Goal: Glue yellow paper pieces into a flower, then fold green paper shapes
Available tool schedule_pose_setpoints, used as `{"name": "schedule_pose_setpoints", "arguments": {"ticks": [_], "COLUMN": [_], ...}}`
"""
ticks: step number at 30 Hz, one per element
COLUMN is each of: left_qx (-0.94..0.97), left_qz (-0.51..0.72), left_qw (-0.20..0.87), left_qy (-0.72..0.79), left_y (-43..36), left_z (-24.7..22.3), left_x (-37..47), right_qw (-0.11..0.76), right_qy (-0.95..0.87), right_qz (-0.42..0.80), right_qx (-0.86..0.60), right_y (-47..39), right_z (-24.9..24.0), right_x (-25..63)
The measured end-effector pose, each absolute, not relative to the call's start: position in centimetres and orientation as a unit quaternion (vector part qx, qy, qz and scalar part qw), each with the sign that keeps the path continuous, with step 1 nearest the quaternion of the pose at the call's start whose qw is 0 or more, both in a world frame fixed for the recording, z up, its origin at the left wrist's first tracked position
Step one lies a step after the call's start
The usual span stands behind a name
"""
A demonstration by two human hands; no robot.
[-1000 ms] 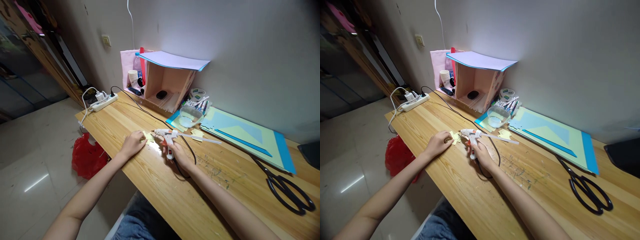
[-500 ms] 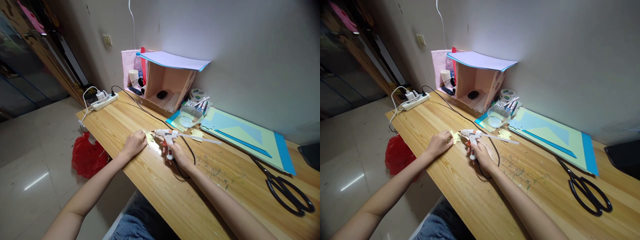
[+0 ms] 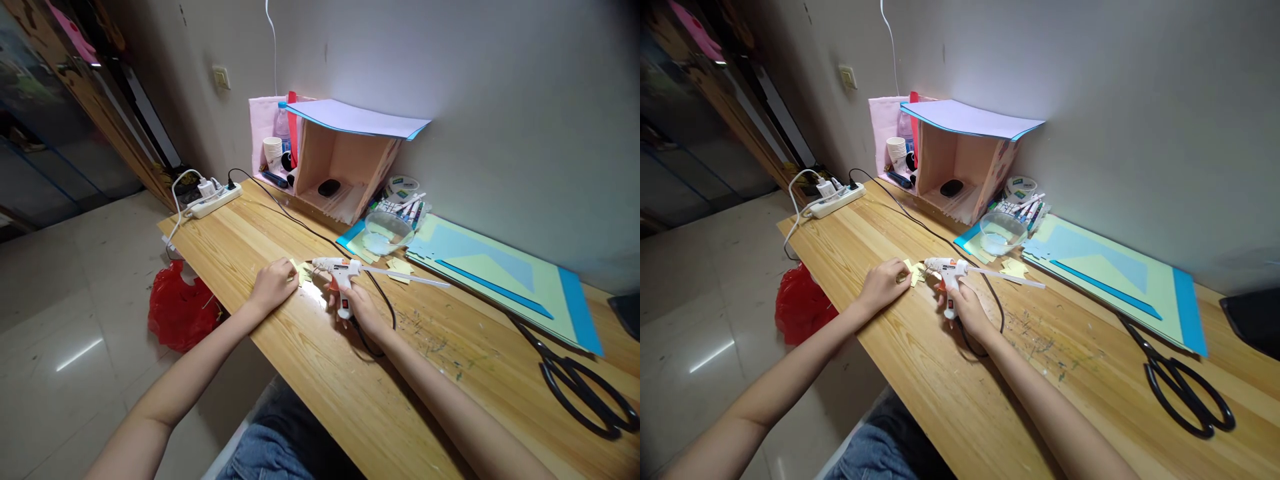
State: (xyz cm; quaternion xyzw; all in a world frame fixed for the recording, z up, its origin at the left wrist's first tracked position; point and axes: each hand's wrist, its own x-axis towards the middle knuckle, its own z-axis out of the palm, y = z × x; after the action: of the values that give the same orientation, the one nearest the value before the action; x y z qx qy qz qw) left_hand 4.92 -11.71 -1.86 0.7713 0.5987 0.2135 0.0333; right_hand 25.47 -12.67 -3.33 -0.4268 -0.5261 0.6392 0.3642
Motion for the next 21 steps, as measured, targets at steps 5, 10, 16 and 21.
{"name": "schedule_pose_setpoints", "arguments": {"ticks": [5, 10, 16, 21], "left_qx": [0.743, 0.723, 0.703, 0.694], "left_qz": [0.288, 0.322, 0.334, 0.344], "left_qw": [0.091, 0.114, 0.147, 0.178], "left_qy": [0.598, 0.600, 0.610, 0.607], "left_y": [-11.7, -11.5, -11.2, -10.9], "left_z": [-2.4, -2.9, -3.3, -3.7], "left_x": [4.6, 4.7, 4.5, 4.2], "right_qw": [0.345, 0.344, 0.319, 0.311], "right_qy": [-0.536, -0.577, -0.595, -0.607], "right_qz": [0.639, 0.605, 0.601, 0.603], "right_qx": [-0.430, -0.428, -0.428, -0.415], "right_y": [-12.7, -12.6, -12.4, -12.3], "right_z": [-3.3, -3.4, -3.1, -3.3], "right_x": [25.5, 25.6, 25.8, 25.8]}}
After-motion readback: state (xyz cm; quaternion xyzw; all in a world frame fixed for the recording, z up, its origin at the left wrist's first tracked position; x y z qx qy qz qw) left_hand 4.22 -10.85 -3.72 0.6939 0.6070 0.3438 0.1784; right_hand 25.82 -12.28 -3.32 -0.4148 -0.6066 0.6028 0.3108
